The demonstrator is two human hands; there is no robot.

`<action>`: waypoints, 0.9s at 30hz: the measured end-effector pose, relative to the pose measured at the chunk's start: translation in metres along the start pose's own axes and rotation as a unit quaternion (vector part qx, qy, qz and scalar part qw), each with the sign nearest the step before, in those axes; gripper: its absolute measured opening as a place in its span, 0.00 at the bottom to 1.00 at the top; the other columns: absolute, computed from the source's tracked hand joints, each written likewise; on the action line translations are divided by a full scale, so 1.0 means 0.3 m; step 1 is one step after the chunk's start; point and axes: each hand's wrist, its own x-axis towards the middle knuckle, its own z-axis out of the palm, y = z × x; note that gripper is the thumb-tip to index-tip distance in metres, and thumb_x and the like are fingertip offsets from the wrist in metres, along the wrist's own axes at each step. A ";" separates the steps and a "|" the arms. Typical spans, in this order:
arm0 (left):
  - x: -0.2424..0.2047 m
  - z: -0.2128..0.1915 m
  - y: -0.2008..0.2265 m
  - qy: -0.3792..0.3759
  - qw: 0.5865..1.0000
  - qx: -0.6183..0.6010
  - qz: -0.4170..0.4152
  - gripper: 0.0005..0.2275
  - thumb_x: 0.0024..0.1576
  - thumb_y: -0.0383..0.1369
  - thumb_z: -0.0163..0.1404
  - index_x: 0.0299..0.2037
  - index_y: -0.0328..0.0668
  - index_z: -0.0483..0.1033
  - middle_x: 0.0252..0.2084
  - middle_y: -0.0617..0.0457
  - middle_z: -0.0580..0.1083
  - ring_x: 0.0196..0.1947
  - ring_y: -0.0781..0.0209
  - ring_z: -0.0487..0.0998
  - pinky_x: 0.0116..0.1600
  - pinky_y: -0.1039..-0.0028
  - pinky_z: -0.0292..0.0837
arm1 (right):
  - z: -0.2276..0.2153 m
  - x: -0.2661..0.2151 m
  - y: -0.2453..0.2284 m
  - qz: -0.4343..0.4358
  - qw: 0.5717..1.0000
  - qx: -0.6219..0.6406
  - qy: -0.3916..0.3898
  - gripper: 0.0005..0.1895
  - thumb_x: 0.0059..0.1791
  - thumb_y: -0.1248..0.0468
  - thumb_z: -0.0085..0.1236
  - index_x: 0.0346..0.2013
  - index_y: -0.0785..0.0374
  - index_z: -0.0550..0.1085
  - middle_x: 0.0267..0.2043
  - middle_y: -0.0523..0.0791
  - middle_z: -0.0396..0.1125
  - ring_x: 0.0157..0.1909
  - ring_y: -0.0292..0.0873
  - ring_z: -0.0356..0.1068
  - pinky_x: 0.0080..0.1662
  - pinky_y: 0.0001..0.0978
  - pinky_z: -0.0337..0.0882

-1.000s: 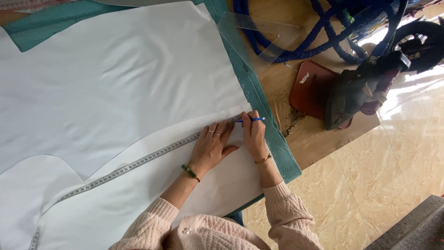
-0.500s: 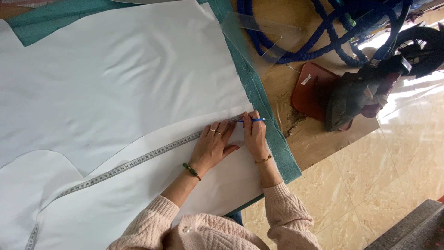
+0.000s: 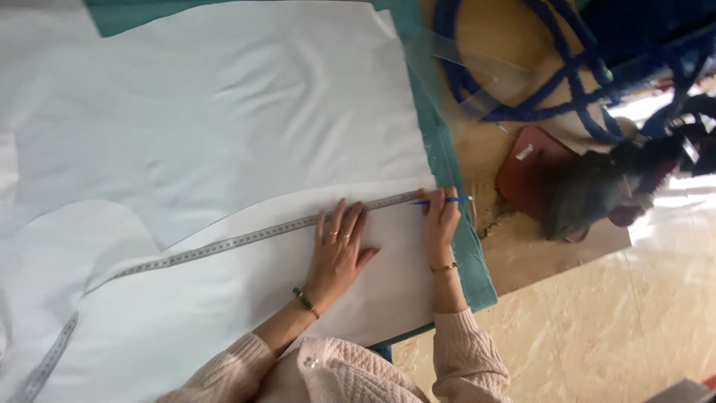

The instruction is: The person measures and marks a large piece of white fabric laid out on a table using a flexible measuring tape and a blue pen. They also use a clear triangular ruler to draw straight lines and a long metal ruler to measure and mark the edges of the fabric.

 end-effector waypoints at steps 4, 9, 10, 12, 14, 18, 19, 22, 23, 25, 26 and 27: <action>-0.123 -0.085 -0.091 0.025 0.998 0.022 -0.051 0.32 0.60 0.55 0.45 0.68 0.41 0.64 0.74 0.49 0.60 0.74 0.49 0.55 0.74 0.39 0.31 | 0.003 0.006 -0.028 0.016 1.000 -0.010 0.004 0.20 0.63 0.57 0.36 0.30 0.60 0.66 0.18 0.44 0.62 0.21 0.40 0.61 0.31 0.31 0.66; -0.260 -0.118 -0.183 0.033 0.991 0.089 -0.097 0.31 0.63 0.57 0.39 0.67 0.43 0.65 0.75 0.50 0.59 0.72 0.58 0.61 0.74 0.43 0.40 | 0.009 0.007 -0.067 0.016 1.000 -0.017 -0.005 0.20 0.64 0.57 0.35 0.30 0.59 0.66 0.17 0.43 0.60 0.20 0.40 0.61 0.32 0.31 0.68; -0.272 -0.111 -0.193 0.038 0.991 0.088 -0.090 0.31 0.63 0.57 0.39 0.68 0.44 0.64 0.75 0.50 0.59 0.72 0.57 0.62 0.74 0.43 0.42 | 0.014 0.008 -0.081 0.015 1.000 -0.015 -0.003 0.21 0.64 0.57 0.35 0.30 0.60 0.65 0.17 0.43 0.60 0.21 0.40 0.61 0.33 0.32 0.68; -0.288 -0.096 -0.205 0.044 0.992 0.088 -0.085 0.31 0.63 0.58 0.38 0.69 0.45 0.63 0.75 0.50 0.60 0.72 0.57 0.62 0.73 0.43 0.44 | 0.018 0.006 -0.086 0.015 1.000 -0.012 -0.003 0.21 0.64 0.57 0.34 0.30 0.60 0.65 0.17 0.44 0.60 0.21 0.40 0.62 0.33 0.32 0.69; -0.283 -0.077 -0.205 0.038 0.993 0.078 -0.080 0.32 0.63 0.60 0.36 0.70 0.48 0.63 0.73 0.49 0.61 0.71 0.56 0.63 0.72 0.43 0.43 | 0.011 0.010 -0.066 0.012 1.000 -0.025 -0.001 0.21 0.65 0.56 0.34 0.31 0.60 0.64 0.18 0.43 0.59 0.21 0.40 0.62 0.35 0.35 0.71; -0.251 -0.085 -0.208 0.040 0.992 0.089 -0.077 0.33 0.62 0.62 0.37 0.70 0.51 0.63 0.69 0.47 0.64 0.67 0.54 0.66 0.69 0.44 0.51 | 0.015 0.017 -0.080 0.005 1.000 -0.024 -0.005 0.21 0.65 0.56 0.34 0.31 0.60 0.64 0.18 0.42 0.59 0.21 0.40 0.63 0.36 0.35 0.73; -0.244 -0.090 -0.207 0.044 0.991 0.101 -0.075 0.33 0.61 0.63 0.37 0.70 0.52 0.64 0.68 0.46 0.65 0.66 0.53 0.67 0.67 0.46 0.55 | 0.016 0.017 -0.092 0.010 1.000 -0.018 -0.009 0.21 0.65 0.56 0.33 0.31 0.60 0.63 0.18 0.43 0.59 0.23 0.40 0.64 0.38 0.36 0.74; -0.240 -0.086 -0.207 0.050 0.989 0.114 -0.073 0.33 0.61 0.63 0.37 0.69 0.54 0.64 0.65 0.46 0.66 0.65 0.53 0.67 0.63 0.49 0.60 | 0.019 0.019 -0.099 0.016 1.000 -0.010 -0.011 0.21 0.65 0.55 0.32 0.31 0.60 0.63 0.18 0.43 0.59 0.24 0.40 0.66 0.41 0.37 0.75; -0.239 -0.079 -0.206 0.052 0.989 0.116 -0.073 0.32 0.61 0.63 0.36 0.69 0.55 0.65 0.65 0.46 0.66 0.64 0.53 0.68 0.63 0.50 0.61 | 0.012 0.018 -0.096 0.017 1.000 -0.010 -0.008 0.21 0.65 0.55 0.32 0.31 0.60 0.63 0.18 0.42 0.59 0.23 0.40 0.66 0.41 0.37 0.75; -0.237 -0.085 -0.209 0.056 0.989 0.117 -0.068 0.32 0.61 0.62 0.37 0.69 0.55 0.65 0.64 0.46 0.66 0.64 0.52 0.67 0.62 0.50 0.61 | 0.017 0.023 -0.091 0.016 1.000 -0.005 -0.004 0.21 0.65 0.55 0.32 0.31 0.60 0.63 0.18 0.42 0.58 0.23 0.40 0.65 0.40 0.36 0.74; -0.237 -0.087 -0.208 0.061 0.989 0.120 -0.068 0.31 0.61 0.62 0.38 0.69 0.55 0.65 0.64 0.46 0.66 0.64 0.52 0.67 0.62 0.50 0.60 | 0.015 0.024 -0.088 0.015 1.000 0.003 -0.005 0.21 0.64 0.56 0.31 0.31 0.60 0.63 0.18 0.42 0.58 0.23 0.39 0.63 0.39 0.36 0.73; -0.234 -0.091 -0.203 0.061 0.989 0.117 -0.063 0.31 0.61 0.62 0.38 0.69 0.55 0.65 0.64 0.46 0.66 0.64 0.52 0.67 0.62 0.50 0.60 | 0.015 0.027 -0.119 0.016 1.000 0.000 0.000 0.21 0.64 0.56 0.31 0.31 0.60 0.63 0.18 0.42 0.58 0.23 0.39 0.63 0.39 0.36 0.73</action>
